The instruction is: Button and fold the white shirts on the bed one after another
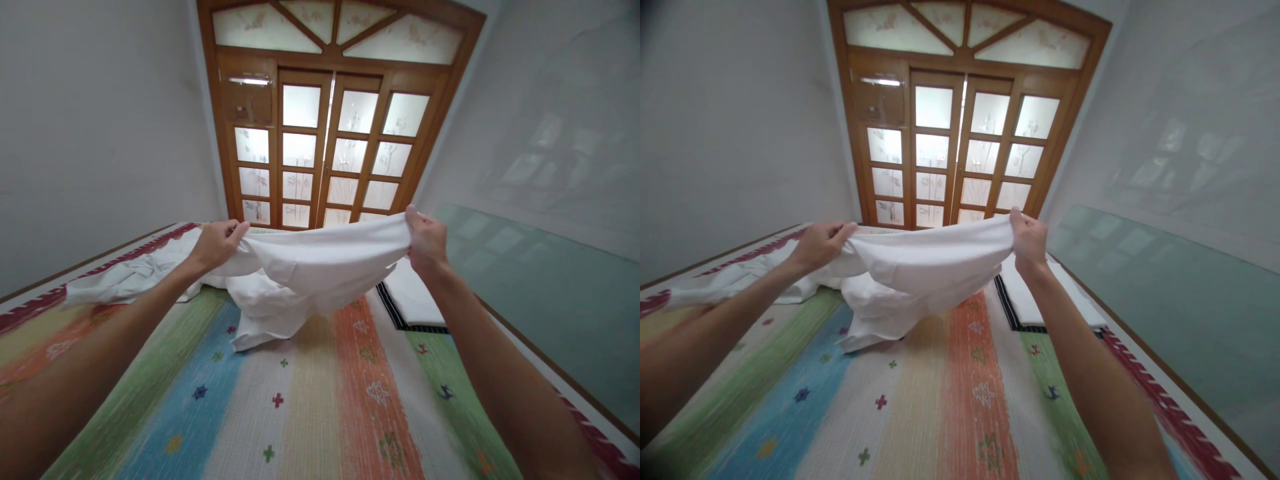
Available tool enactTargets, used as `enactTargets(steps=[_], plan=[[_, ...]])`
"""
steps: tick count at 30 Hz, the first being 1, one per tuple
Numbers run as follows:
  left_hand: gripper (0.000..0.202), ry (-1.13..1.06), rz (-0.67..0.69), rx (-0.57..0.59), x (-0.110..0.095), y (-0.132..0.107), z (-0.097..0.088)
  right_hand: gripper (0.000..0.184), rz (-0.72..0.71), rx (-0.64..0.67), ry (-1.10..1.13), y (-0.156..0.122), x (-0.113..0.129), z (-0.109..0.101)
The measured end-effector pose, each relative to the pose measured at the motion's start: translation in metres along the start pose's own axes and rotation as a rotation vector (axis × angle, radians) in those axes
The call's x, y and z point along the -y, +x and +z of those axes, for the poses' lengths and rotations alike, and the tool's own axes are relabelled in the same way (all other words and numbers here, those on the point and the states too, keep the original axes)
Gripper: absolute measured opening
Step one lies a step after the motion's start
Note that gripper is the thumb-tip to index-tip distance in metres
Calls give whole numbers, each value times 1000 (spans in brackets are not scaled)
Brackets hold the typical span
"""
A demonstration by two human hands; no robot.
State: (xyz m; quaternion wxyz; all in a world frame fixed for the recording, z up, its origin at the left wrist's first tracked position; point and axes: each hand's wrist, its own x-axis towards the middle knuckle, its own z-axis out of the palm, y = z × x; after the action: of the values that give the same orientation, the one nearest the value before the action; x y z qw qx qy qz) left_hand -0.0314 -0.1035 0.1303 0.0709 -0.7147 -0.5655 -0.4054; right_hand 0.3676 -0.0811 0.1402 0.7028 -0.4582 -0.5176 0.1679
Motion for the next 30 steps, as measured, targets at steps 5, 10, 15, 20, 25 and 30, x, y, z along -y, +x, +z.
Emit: enactTargets(steps=[5, 10, 15, 20, 25, 30], plan=[[40, 79, -49, -144, 9, 21, 23, 38, 195, 92, -139, 10, -10, 9], [31, 237, 44, 249, 25, 20, 88, 25, 119, 318, -1009, -11, -58, 8], [29, 140, 300, 194, 3, -20, 103, 28, 27, 484, -1378, -46, -86, -14], [30, -41, 604, 378, -21, -82, 63, 31, -389, 691, -1060, -79, -77, -36], [39, -61, 618, 726, -15, -128, 50, 37, -709, 1208, -684, -106, -73, -38], [35, -141, 457, 892, -2, -141, 55, 19, -671, 1287, -748, -109, -94, -24]])
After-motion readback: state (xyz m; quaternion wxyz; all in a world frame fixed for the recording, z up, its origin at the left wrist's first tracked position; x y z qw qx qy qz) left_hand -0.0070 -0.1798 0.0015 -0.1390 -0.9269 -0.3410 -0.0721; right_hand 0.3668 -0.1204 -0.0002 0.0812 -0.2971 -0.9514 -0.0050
